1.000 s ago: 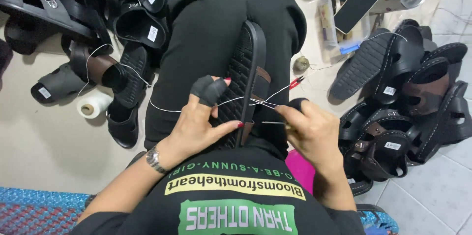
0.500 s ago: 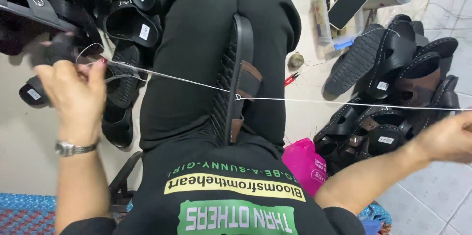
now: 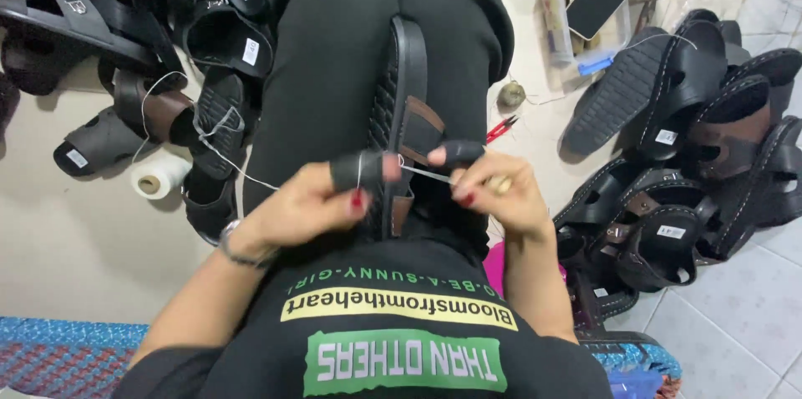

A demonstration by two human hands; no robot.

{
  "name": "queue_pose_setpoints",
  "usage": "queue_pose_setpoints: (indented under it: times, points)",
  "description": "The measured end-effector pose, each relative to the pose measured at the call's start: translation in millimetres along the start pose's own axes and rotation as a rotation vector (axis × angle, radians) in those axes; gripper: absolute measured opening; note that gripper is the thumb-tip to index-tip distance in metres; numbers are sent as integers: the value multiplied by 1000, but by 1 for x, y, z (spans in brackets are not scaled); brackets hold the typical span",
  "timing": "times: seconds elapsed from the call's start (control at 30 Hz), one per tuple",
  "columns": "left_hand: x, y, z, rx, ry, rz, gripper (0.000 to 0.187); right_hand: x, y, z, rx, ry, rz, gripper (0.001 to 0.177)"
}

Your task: Hand-sewing the straps of sandals to the soles using a needle and thread.

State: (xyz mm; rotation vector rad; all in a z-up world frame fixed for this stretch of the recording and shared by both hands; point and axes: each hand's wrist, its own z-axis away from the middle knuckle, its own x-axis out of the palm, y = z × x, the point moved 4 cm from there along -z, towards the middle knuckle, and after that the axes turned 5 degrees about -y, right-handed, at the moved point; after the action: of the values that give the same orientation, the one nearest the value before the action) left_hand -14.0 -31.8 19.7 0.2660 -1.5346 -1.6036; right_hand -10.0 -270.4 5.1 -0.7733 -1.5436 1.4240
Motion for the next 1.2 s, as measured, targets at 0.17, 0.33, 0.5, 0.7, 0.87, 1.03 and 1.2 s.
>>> queue_pose_setpoints:
  times: [0.17, 0.33, 0.5, 0.7, 0.87, 1.03, 1.2]
  points:
    - [-14, -15, 7, 289, 592, -1459, 57, -8, 51, 0, -40, 117, -708, 25]
    - [2, -26, 47, -3, 185, -855, 53, 4, 57, -24, 147, 541, -306, 20]
    - [18, -40, 43, -365, 235, -996, 57, 16, 4, -39, 74, 537, 567, 39]
    - [27, -48, 10, -479, 230, -1180, 70, 39, -20, -91, 72, 261, 1382, 66]
    - [30, -51, 32, -352, 391, -1175, 58, 55, -21, -79, -94, 266, 1430, 59]
    - [-36, -41, 88, -199, 52, -483, 32, 29, -23, -50, 44, 114, 1012, 64]
    - [-214, 3, 294, -165, 1113, -1174, 38, -36, 23, 23, 394, -15, 608, 34]
